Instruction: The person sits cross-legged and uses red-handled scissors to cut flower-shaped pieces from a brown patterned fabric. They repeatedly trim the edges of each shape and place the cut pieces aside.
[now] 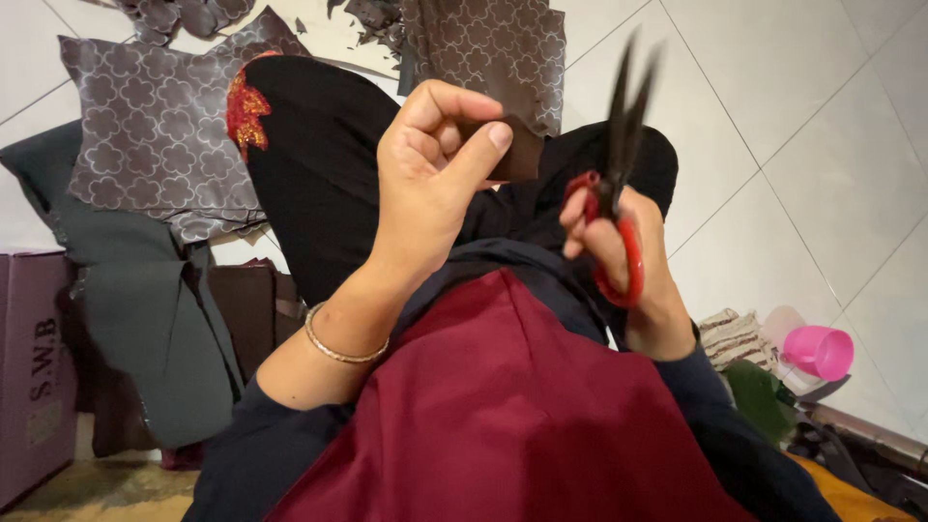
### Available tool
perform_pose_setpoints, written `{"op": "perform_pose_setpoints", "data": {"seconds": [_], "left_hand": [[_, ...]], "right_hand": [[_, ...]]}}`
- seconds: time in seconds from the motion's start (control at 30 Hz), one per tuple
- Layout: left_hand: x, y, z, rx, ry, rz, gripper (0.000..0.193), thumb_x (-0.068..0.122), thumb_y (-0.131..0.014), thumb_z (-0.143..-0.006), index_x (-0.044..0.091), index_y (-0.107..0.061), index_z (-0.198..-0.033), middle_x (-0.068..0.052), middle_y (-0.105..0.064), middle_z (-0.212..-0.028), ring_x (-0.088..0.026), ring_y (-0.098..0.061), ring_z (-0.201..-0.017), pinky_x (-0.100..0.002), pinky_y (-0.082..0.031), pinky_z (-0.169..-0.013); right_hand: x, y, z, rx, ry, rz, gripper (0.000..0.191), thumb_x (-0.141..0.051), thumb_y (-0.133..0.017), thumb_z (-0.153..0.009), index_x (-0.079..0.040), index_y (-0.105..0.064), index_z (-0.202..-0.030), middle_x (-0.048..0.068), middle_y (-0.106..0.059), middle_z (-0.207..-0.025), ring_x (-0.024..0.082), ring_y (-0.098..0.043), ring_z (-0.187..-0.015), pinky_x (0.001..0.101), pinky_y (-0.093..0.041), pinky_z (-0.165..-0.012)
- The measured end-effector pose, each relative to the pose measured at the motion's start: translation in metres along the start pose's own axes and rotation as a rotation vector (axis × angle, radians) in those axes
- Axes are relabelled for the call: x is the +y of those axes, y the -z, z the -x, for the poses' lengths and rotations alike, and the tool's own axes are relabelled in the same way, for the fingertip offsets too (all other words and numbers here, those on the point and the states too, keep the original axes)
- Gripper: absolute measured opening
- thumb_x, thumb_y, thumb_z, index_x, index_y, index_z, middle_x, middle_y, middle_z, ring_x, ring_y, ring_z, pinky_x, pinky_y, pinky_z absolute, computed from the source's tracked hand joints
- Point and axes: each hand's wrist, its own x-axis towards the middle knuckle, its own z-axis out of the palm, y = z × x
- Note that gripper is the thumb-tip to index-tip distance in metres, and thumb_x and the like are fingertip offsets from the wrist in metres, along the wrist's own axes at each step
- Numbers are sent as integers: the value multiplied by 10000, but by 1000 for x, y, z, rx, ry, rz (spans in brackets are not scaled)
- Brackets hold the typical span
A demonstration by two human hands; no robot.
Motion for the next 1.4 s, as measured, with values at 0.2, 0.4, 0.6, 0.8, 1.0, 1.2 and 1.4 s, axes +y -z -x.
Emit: {"op": "perform_pose_setpoints", "data": {"seconds": [0.2,0.4,0.6,0.8,1.0,1.2,1.4], "left_hand": [[18,-9,2,54,51,-56,290,-4,-711,-945,8,-609,-1216,-24,-680,-1056,-58,-633,-865,-221,-577,-745],[18,-9,2,-12,-634,-627,221,-52,-787,-904,89,-688,-1044,-55,-697,-1150,-227,-670,-1140,-301,-564,-973],[12,-2,7,-49,-999,-990,323,74,-951,-763,234,-787,-991,-36,-618,-1254,-276,-512,-1270,-400,-495,-1103],[8,-6,8,-111,-1000,-998,309,101,-970,-792,225,-801,-1019,-48,-578,-1337,-285,-516,-1284,-383,-492,-1092],[12,-8,10,-256,-566,-484,443,-55,-731,-794,161,-707,-1181,-64,-583,-1332,-196,-572,-1241,-305,-505,-1053],[-16,-14,15,-153,-64,-4,265,-93,-643,-1084,-42,-583,-1337,-84,-661,-1147,-101,-643,-1053,-231,-539,-965],[-31,-9,20,27,-206,-1,282,-91,-673,-1070,-11,-569,-1319,-55,-624,-1174,-75,-622,-1032,-204,-544,-927]], "right_hand": [[17,14,19,0,-19,289,485,-442,-785,-866,10,-667,-998,30,-613,-816,95,-542,-694,232,-428,-622],[1,2,14,-34,22,-113,649,-573,-799,-889,17,-658,-1120,49,-649,-941,130,-654,-833,262,-536,-766],[-40,-22,-1,-14,161,-266,452,-356,-775,-990,18,-630,-1198,92,-675,-982,148,-660,-870,302,-549,-851],[-59,-30,-15,10,128,-164,220,-131,-714,-982,9,-622,-1125,82,-683,-967,135,-667,-845,271,-545,-779],[-58,-27,-18,78,158,-105,147,-66,-719,-964,-13,-613,-1049,69,-668,-927,113,-647,-799,243,-533,-741],[-50,-29,-22,57,177,-52,104,-48,-714,-1008,-1,-622,-999,73,-649,-894,113,-626,-779,235,-509,-720],[-49,-31,-28,56,91,-125,138,-77,-715,-952,-23,-648,-1060,57,-682,-981,107,-661,-839,249,-542,-774]]}}
